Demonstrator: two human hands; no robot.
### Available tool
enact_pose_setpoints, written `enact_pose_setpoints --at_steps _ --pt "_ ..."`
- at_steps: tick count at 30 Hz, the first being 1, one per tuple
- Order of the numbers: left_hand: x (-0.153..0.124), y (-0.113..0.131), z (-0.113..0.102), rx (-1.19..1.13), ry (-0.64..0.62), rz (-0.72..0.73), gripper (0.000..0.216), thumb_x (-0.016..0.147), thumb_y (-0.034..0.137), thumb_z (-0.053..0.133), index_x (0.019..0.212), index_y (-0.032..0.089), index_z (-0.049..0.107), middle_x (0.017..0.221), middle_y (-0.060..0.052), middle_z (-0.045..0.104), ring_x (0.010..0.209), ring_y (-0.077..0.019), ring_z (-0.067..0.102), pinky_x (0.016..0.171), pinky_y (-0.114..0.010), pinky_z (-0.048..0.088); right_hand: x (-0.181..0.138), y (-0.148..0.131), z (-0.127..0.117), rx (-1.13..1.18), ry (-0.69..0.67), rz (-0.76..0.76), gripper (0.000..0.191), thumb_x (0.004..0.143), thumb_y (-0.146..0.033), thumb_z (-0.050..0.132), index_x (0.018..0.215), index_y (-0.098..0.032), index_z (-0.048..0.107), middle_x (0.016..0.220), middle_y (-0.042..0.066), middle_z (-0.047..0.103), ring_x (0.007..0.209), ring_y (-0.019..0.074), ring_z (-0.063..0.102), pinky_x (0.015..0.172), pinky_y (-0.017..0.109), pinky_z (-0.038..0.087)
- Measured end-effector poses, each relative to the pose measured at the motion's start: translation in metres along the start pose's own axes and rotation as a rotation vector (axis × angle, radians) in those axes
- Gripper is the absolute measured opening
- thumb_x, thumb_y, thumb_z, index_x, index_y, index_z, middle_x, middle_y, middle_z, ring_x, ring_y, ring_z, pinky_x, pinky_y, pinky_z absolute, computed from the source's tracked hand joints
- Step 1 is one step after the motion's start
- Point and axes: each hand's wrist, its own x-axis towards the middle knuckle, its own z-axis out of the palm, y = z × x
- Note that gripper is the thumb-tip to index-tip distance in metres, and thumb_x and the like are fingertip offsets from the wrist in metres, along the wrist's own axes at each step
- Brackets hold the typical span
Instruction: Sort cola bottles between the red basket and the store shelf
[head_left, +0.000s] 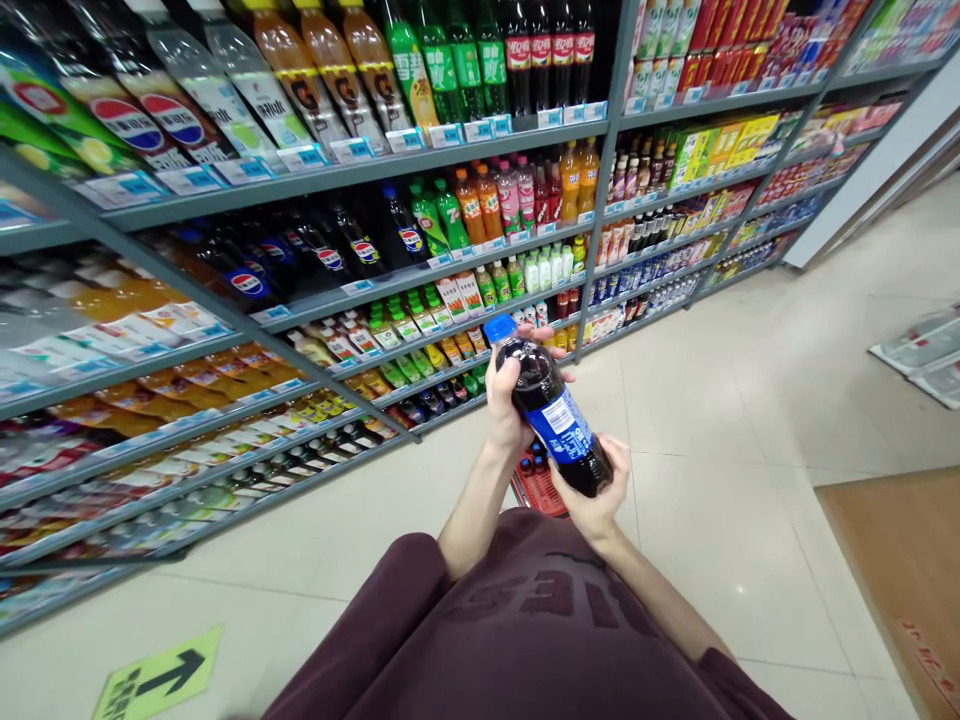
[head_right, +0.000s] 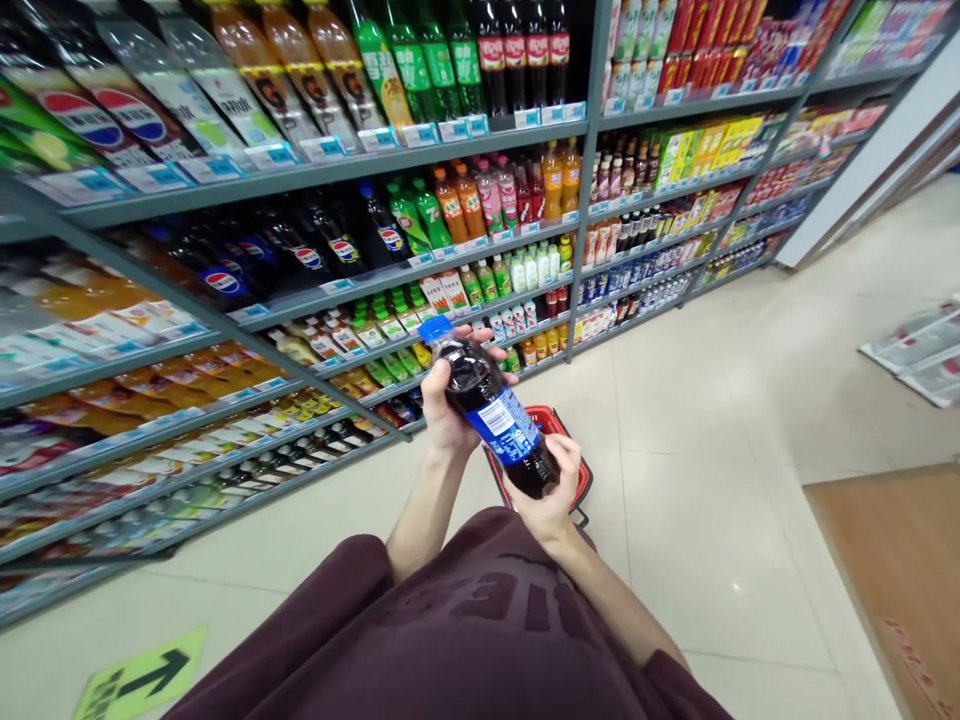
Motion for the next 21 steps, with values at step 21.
enact_pose_setpoints --at_steps 21 --pt "-0.003 0.002 -0.015 -0.004 0.152 -0.018 0.046 0.078 0.058 0.074 0.103 0.020 0.063 0.103 -0.006 0.074 0.082 -0.0190 0.073 0.066 -0.029 0.062 -0.003 0.008 -0.006 -0.109 -0.081 -0.166 0.064 0.079 -0.025 0.082 0.134 -0.027 0.049 0.123 0.010 0.049 0.101 0.0181 0.063 0.079 0.036 0.061"
